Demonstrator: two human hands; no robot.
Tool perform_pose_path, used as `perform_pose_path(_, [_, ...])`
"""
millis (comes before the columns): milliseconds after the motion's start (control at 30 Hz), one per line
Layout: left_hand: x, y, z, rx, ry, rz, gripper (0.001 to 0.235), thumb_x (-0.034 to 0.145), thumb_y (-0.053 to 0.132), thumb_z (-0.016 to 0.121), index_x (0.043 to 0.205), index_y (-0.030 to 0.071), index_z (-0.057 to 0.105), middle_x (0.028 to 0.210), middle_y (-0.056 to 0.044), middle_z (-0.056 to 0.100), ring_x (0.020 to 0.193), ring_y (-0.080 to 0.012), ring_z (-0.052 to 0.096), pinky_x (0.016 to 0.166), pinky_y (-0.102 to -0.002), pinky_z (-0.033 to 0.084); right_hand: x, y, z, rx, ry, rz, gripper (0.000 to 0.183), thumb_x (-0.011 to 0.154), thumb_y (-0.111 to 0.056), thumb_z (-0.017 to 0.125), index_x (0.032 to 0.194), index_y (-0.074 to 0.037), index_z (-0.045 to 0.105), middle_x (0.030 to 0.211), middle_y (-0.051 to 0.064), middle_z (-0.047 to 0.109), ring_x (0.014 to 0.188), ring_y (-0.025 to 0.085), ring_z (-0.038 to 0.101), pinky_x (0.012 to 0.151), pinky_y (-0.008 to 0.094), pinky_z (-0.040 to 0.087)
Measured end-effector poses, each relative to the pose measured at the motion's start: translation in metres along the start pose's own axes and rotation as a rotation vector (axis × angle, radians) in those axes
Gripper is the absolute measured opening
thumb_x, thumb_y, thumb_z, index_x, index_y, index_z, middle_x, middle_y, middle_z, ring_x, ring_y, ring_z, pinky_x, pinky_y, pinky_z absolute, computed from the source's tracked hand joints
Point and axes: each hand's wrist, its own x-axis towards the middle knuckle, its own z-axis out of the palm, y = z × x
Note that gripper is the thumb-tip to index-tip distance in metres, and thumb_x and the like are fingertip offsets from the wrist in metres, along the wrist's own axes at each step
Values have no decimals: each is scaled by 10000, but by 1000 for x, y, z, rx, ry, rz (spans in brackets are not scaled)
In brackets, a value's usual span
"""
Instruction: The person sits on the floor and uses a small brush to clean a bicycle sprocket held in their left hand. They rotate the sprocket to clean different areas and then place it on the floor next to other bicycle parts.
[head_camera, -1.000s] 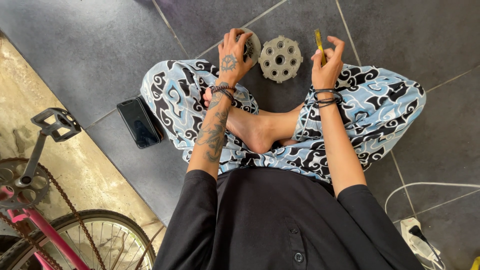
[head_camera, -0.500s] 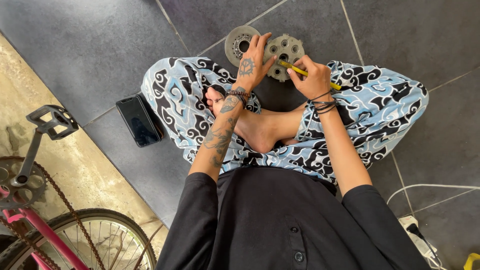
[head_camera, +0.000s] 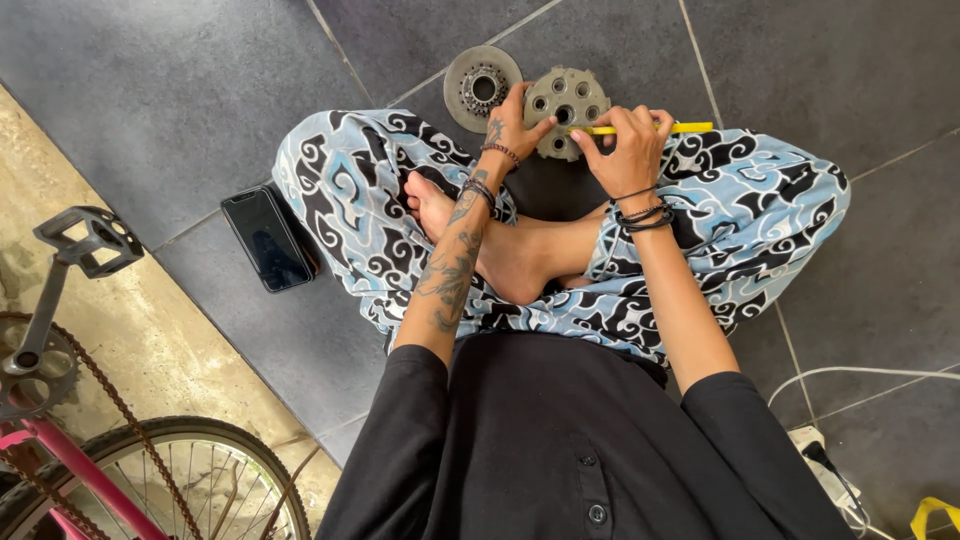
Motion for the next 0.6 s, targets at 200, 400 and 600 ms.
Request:
perform_pose_path(200, [3, -14, 9, 4, -58, -10, 704, 869, 586, 725, 1285, 59, 513, 1121, -146, 667, 969, -330, 666, 738, -449, 515, 1, -1, -2, -16, -8, -21, 486, 1025, -568, 768, 843, -142, 620, 589, -44, 490, 731, 219, 567, 940, 418, 375])
perform_pose_path(400, [1, -7, 4, -3, -38, 21, 591, 887, 581, 696, 1154, 81, 526, 879, -79, 587, 703, -236, 560, 599, -381, 399, 0, 2, 0, 9, -34, -58, 513, 1004, -590, 792, 834, -136, 623, 583, -41, 471, 719, 213, 550, 933, 401, 355])
perform_pose_path(600, [-3, 4, -3, -22, -5, 53, 504, 888, 547, 709, 882, 140, 413, 735, -17, 400, 609, -176, 390, 573, -354, 289, -2, 2, 4, 4, -36, 11, 464, 1017, -553, 791, 862, -145, 635, 616, -48, 517, 744, 216, 574, 939, 408, 364])
